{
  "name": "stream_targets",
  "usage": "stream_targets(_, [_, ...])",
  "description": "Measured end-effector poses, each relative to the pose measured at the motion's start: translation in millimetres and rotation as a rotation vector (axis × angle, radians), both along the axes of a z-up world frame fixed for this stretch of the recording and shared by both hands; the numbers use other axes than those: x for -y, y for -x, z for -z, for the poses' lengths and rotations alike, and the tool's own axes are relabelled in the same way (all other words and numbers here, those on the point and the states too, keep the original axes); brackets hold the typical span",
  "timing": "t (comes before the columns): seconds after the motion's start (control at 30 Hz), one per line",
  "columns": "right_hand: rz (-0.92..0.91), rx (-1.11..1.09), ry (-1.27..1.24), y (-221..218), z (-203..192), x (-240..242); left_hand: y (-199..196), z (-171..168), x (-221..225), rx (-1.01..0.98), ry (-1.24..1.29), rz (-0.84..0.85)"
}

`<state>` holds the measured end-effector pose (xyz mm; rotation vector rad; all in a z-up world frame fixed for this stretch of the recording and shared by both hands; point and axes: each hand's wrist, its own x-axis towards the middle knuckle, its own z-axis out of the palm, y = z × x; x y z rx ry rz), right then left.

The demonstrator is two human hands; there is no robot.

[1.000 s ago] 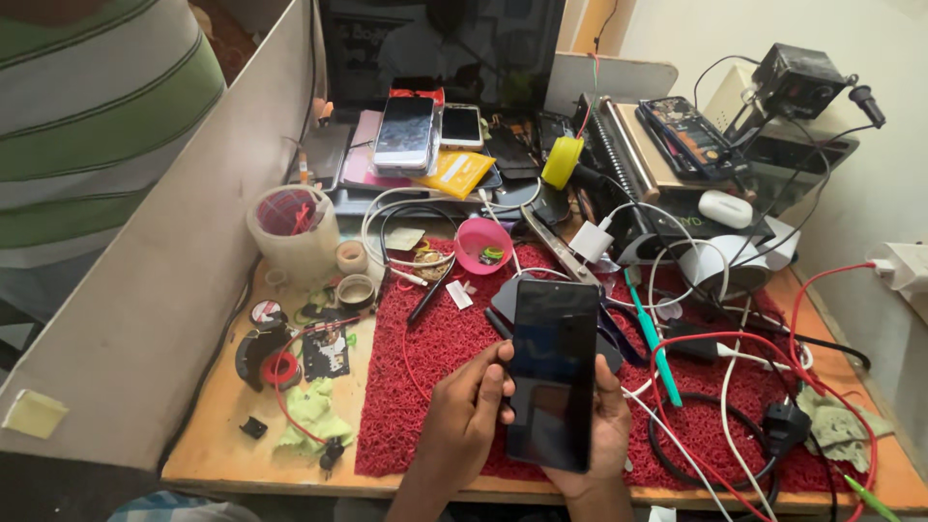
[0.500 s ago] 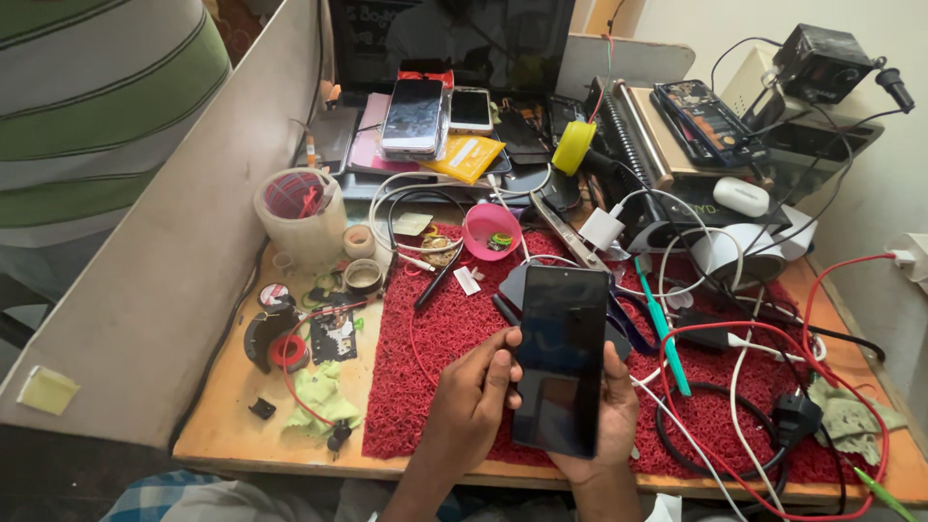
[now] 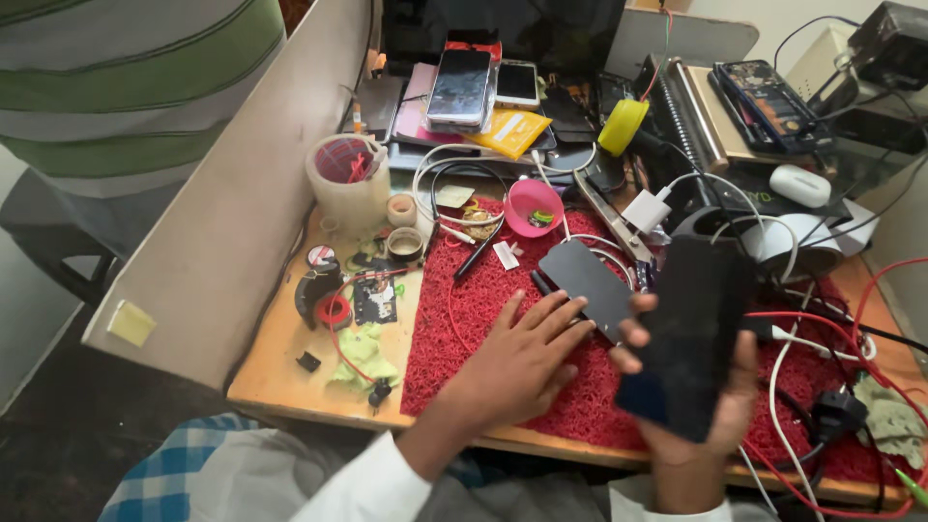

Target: The person disassembles a smartphone using a green screwdriver, removes the back cover, and manipulates internal components. They then reassemble the device, insert a SIM card, and test the screen functionality.

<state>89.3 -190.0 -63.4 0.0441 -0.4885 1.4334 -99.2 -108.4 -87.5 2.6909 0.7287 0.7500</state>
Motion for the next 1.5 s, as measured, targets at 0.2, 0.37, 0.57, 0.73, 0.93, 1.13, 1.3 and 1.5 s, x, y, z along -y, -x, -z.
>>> stream_targets(0.2, [0.098,0.0,0.004,-15,-12,15,-18,16,-44,-0.257,-0.032,-0.014])
stream_targets(0.37, [0.077,-0.006,-0.002,-26,-10,15,-34,34,-73,-0.185,-0.078,-0.026])
stream_targets(0.57, [0.134,0.101,-0.025,-35,-1,18,-69,51,-100,-0.098,-0.096,0.053])
stream_targets(0.73, [0.138,0.099,-0.02,-39,0,19,-90,57,-123,-0.052,-0.09,0.111])
stream_targets(0.93, [0.122,0.122,0.008,-30,-4,19,-72,31,-121,0.047,-0.043,0.188])
stream_targets(1.13, [0.174,0.334,0.166,-7,-14,16,-4,-4,-61,0.342,0.272,-0.014])
stream_targets(1.3, [0.264,0.819,0.265,22,-14,11,-9,21,22,1.139,1.155,0.225])
stream_targets(1.5, [0.837,2.102,0.105,81,-14,-5,-35,47,49,1.906,1.492,0.69])
